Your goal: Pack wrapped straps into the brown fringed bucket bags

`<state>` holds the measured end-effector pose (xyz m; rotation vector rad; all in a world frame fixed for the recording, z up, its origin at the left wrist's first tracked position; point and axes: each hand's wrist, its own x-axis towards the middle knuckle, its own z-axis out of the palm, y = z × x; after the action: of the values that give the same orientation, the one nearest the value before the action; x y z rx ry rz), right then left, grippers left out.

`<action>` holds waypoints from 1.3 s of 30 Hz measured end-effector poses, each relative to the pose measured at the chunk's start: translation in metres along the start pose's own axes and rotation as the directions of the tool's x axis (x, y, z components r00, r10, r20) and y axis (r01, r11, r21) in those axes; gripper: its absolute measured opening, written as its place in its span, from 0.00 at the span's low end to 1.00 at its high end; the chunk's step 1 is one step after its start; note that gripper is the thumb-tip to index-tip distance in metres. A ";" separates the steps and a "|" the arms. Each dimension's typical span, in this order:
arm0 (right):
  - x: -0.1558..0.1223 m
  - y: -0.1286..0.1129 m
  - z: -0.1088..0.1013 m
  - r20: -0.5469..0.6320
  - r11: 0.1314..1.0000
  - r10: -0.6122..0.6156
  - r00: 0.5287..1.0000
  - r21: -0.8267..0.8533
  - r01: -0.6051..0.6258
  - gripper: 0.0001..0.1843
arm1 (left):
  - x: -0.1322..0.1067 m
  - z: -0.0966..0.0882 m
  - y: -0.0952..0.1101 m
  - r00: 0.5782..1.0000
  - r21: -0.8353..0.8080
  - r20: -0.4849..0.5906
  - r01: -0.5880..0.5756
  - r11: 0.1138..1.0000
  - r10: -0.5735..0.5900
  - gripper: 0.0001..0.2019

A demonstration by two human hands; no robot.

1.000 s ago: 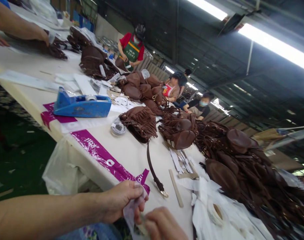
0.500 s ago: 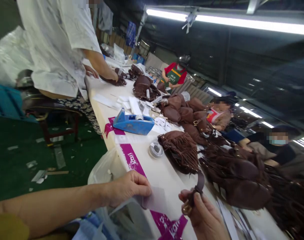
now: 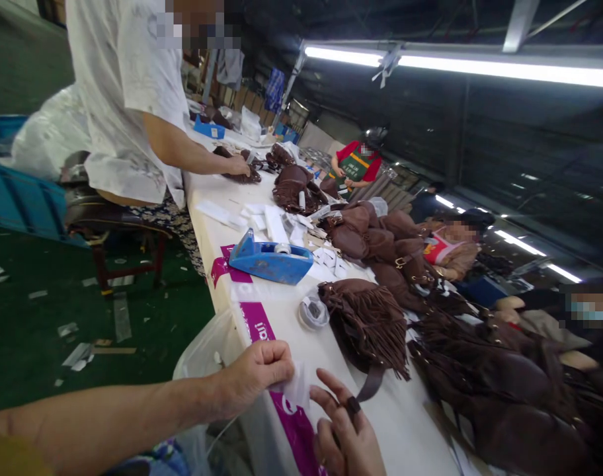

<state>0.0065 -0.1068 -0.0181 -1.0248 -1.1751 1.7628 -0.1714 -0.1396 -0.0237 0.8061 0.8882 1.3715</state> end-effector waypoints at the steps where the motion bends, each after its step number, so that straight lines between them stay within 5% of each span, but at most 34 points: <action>1: 0.000 0.004 0.003 -0.004 1.000 -0.003 1.000 -0.014 0.003 0.35 | 0.002 0.002 -0.003 1.000 0.004 0.001 -0.005 1.000 0.005 0.28; 7: 0.007 0.013 -0.002 -0.147 0.994 0.028 0.989 -0.098 -0.043 0.25 | 0.013 0.016 -0.014 0.993 0.160 0.106 -0.064 0.985 0.048 0.26; 11: 0.009 0.000 -0.018 -0.204 0.985 -0.064 0.977 -0.173 0.028 0.25 | 0.020 0.014 -0.011 0.990 0.352 0.104 -0.124 0.928 0.093 0.25; 17: 0.010 -0.003 -0.016 -0.077 0.991 0.017 0.997 -0.133 -0.028 0.31 | 0.027 0.014 -0.013 0.992 0.334 0.043 -0.124 0.934 0.116 0.25; 22: 0.015 -0.005 -0.013 -0.076 0.987 0.026 0.997 -0.158 -0.038 0.24 | 0.024 0.016 -0.009 0.988 0.419 0.091 -0.152 0.895 0.125 0.21; 26: 0.021 -0.008 -0.025 -0.115 0.954 -0.132 0.984 -0.284 0.095 0.21 | 0.022 0.017 0.009 0.991 0.507 0.136 -0.065 0.860 -0.006 0.12; 30: 0.027 -0.007 -0.033 -0.017 0.919 -0.145 0.989 -0.373 0.129 0.20 | 0.024 0.021 0.018 0.987 0.518 0.133 0.010 0.855 -0.092 0.14; 33: 0.028 -0.011 -0.030 0.005 0.940 -0.093 0.996 -0.328 0.090 0.22 | 0.030 0.023 0.011 0.992 0.388 0.103 0.021 0.921 -0.066 0.06; 39: 0.015 -0.028 -0.039 0.213 0.999 -0.014 0.977 0.044 0.004 0.26 | 0.035 0.016 -0.001 1.000 0.272 0.012 -0.005 0.962 0.002 0.11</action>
<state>0.0406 -0.0727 -0.0046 -0.8185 -1.2628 1.9191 -0.1569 -0.1047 -0.0194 1.0241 1.0818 1.2622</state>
